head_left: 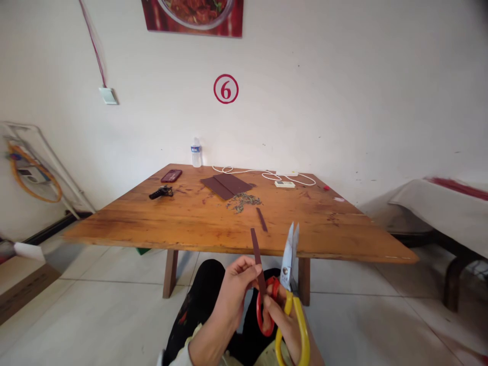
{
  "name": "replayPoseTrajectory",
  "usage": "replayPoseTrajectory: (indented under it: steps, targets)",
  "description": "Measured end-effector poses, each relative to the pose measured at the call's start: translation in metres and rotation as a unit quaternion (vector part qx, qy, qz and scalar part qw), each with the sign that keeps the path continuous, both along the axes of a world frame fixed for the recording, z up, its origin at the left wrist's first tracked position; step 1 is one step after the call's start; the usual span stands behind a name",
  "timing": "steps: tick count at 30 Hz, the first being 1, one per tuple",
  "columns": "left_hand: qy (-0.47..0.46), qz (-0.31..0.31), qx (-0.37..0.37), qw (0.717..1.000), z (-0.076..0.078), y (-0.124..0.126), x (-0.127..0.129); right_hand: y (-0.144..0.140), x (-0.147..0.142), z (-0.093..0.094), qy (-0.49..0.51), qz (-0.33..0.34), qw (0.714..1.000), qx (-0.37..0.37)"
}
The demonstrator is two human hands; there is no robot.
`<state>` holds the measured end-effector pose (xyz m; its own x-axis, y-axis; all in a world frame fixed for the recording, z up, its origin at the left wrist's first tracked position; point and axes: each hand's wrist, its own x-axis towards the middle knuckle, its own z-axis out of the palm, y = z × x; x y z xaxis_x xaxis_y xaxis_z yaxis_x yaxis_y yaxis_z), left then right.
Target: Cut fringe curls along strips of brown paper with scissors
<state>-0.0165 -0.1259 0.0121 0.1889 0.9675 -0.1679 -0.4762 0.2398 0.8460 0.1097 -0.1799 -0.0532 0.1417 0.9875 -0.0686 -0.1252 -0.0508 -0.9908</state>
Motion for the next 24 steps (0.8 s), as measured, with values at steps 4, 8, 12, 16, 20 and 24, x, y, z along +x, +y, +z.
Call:
replayPoseTrajectory:
  steps: [4,8,12,16,20,24]
  targets:
    - [0.016,-0.003,0.006,1.000,-0.002,-0.002,0.003,-0.001,-0.007,-0.009,-0.026,-0.008,1.000,0.011]
    - [0.041,0.010,0.033,0.999,0.002,-0.001,0.000,0.002,0.001,-0.002,-0.028,-0.014,0.999,0.011]
    - [0.083,-0.042,0.045,0.995,0.002,-0.001,-0.009,0.022,0.019,0.016,-0.081,-0.091,0.991,0.052]
    - [0.138,-0.122,0.004,0.983,-0.007,-0.003,-0.011,0.044,0.036,0.033,-0.109,-0.097,0.985,0.092]
    - [0.168,-0.163,-0.005,0.972,-0.011,-0.004,-0.011,0.049,0.046,0.038,-0.116,-0.057,0.988,0.090]
    - [0.138,-0.215,-0.011,0.967,-0.008,-0.003,-0.017,0.046,0.047,0.030,-0.077,-0.052,0.992,0.086]
